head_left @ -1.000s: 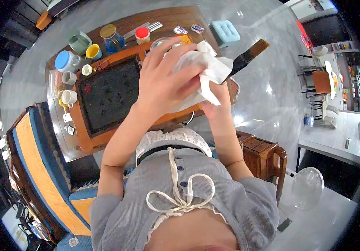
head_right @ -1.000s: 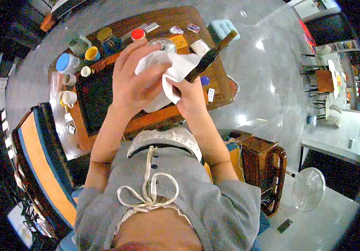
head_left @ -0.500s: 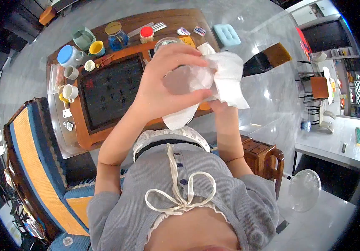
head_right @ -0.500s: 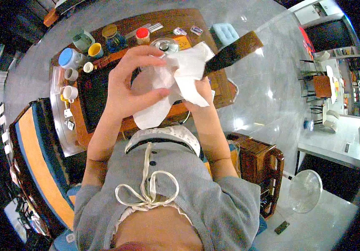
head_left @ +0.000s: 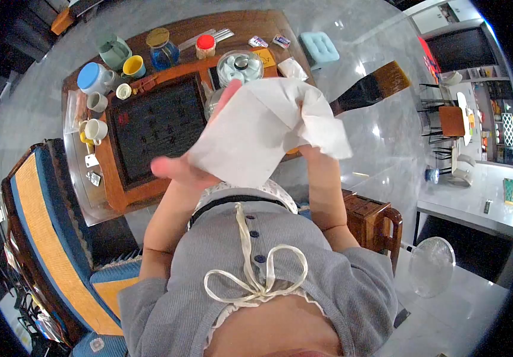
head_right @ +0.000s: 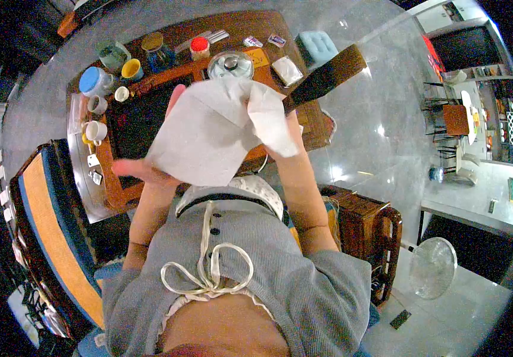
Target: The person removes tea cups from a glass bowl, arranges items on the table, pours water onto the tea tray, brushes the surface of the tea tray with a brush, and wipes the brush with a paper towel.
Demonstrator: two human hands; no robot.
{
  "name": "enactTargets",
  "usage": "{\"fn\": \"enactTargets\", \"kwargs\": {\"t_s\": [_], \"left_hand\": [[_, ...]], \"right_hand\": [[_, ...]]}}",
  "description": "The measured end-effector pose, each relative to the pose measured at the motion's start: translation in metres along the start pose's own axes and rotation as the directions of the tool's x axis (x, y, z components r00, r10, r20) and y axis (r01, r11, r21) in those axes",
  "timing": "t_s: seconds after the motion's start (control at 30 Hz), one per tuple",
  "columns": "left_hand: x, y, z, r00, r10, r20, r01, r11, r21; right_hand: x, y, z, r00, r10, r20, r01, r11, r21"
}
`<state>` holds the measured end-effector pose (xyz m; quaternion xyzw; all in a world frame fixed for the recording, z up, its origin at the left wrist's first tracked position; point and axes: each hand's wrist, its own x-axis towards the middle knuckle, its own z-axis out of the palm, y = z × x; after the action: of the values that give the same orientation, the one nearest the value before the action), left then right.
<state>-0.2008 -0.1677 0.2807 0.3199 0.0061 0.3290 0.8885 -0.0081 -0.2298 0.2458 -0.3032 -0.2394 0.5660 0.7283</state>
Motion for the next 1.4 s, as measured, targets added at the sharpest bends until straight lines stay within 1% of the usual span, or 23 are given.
{"fn": "enactTargets", "kwargs": {"t_s": [0.1,0.13,0.17,0.2,0.23,0.27,0.3,0.37,0.4,0.43,0.47,0.5,0.57,0.63,0.73,0.8,0.9,0.93,1.03,1.1,1.2,1.3,1.4], "left_hand": [[-0.002,-0.010,0.002,0.999,0.041,0.006,-0.041,0.999,-0.030],[-0.002,-0.019,-0.004,0.991,0.116,0.065,-0.105,0.983,-0.152],[-0.005,-0.020,-0.006,0.996,-0.041,-0.079,0.025,0.980,-0.196],[-0.010,-0.019,-0.007,0.957,-0.201,-0.210,0.144,0.955,-0.257],[-0.013,-0.018,-0.009,0.876,-0.358,-0.325,0.248,0.910,-0.332],[-0.011,-0.023,-0.019,0.934,-0.324,-0.150,0.173,0.779,-0.602],[-0.008,-0.020,-0.018,0.920,-0.328,-0.214,0.170,0.827,-0.536],[0.001,-0.012,-0.013,0.887,-0.316,-0.338,0.174,0.904,-0.389],[0.002,-0.013,-0.019,0.925,-0.274,-0.265,0.153,0.903,-0.401],[0.002,-0.015,-0.019,0.917,-0.270,-0.292,0.154,0.918,-0.366],[0.003,-0.017,-0.017,0.910,-0.266,-0.318,0.157,0.931,-0.330],[0.004,-0.020,-0.016,0.902,-0.261,-0.344,0.161,0.942,-0.294],[0.010,-0.029,-0.014,0.942,-0.158,-0.297,0.183,0.981,0.060],[0.015,-0.032,-0.005,0.895,-0.117,-0.430,0.255,0.926,0.277],[0.017,-0.044,-0.020,0.909,-0.129,-0.395,0.264,0.914,0.310],[0.016,-0.049,-0.024,0.845,-0.125,-0.520,0.305,0.911,0.277],[0.017,-0.049,-0.029,0.796,-0.075,-0.601,0.282,0.924,0.259],[0.017,-0.047,-0.031,0.788,-0.051,-0.614,0.262,0.929,0.260],[0.019,-0.047,-0.041,0.773,0.054,-0.632,0.152,0.952,0.267],[0.016,-0.039,-0.042,0.808,-0.090,-0.582,0.166,0.983,0.078],[0.017,-0.018,-0.037,0.918,-0.272,-0.288,0.174,0.930,-0.325],[0.011,-0.012,-0.029,0.884,-0.292,-0.366,0.183,0.935,-0.304],[0.003,-0.019,-0.044,0.942,-0.246,-0.228,0.114,0.873,-0.474]], "right_hand": [[-0.003,0.003,0.014,0.997,-0.011,-0.073,0.008,0.999,-0.046],[-0.006,-0.001,0.040,0.974,-0.058,-0.218,0.015,0.981,-0.193],[-0.007,-0.003,0.053,0.929,-0.124,-0.349,-0.001,0.942,-0.336],[-0.005,-0.004,0.046,0.888,-0.042,-0.458,-0.119,0.941,-0.316],[-0.005,-0.001,0.042,0.928,-0.103,-0.357,-0.030,0.937,-0.347],[-0.005,0.002,0.038,0.954,-0.163,-0.252,0.062,0.928,-0.368],[-0.007,0.003,0.036,0.964,-0.221,-0.145,0.152,0.913,-0.378],[-0.008,0.004,0.034,0.970,-0.220,-0.106,0.128,0.828,-0.546],[-0.006,0.005,0.033,0.973,-0.217,-0.076,0.125,0.777,-0.617],[-0.005,0.006,0.032,0.976,-0.213,-0.046,0.125,0.720,-0.682],[-0.005,0.004,0.032,0.985,-0.156,-0.080,0.036,0.627,-0.779],[-0.005,0.001,0.038,0.985,-0.172,-0.025,0.065,0.499,-0.864],[-0.002,0.005,0.028,0.992,-0.122,-0.028,0.016,0.347,-0.938],[-0.005,0.003,0.034,0.994,-0.095,-0.059,-0.013,0.426,-0.905],[-0.009,-0.002,0.039,0.988,-0.007,-0.152,-0.136,0.412,-0.901],[-0.013,-0.002,0.027,0.988,0.057,-0.146,-0.157,0.346,-0.925],[-0.020,-0.006,0.020,1.000,-0.007,-0.019,-0.013,0.502,-0.865],[-0.026,-0.015,0.027,0.982,0.107,-0.157,-0.190,0.591,-0.784],[-0.036,-0.031,0.026,0.973,0.204,-0.110,-0.167,0.287,-0.943],[-0.039,-0.036,0.028,0.967,0.249,-0.059,-0.106,0.182,-0.978],[-0.042,-0.029,0.016,0.977,0.195,-0.081,-0.102,0.101,-0.990],[-0.044,-0.031,0.012,0.959,0.237,-0.156,-0.178,0.076,-0.981],[-0.047,-0.026,0.008,0.993,0.112,-0.034,-0.030,-0.036,-0.999]]}}
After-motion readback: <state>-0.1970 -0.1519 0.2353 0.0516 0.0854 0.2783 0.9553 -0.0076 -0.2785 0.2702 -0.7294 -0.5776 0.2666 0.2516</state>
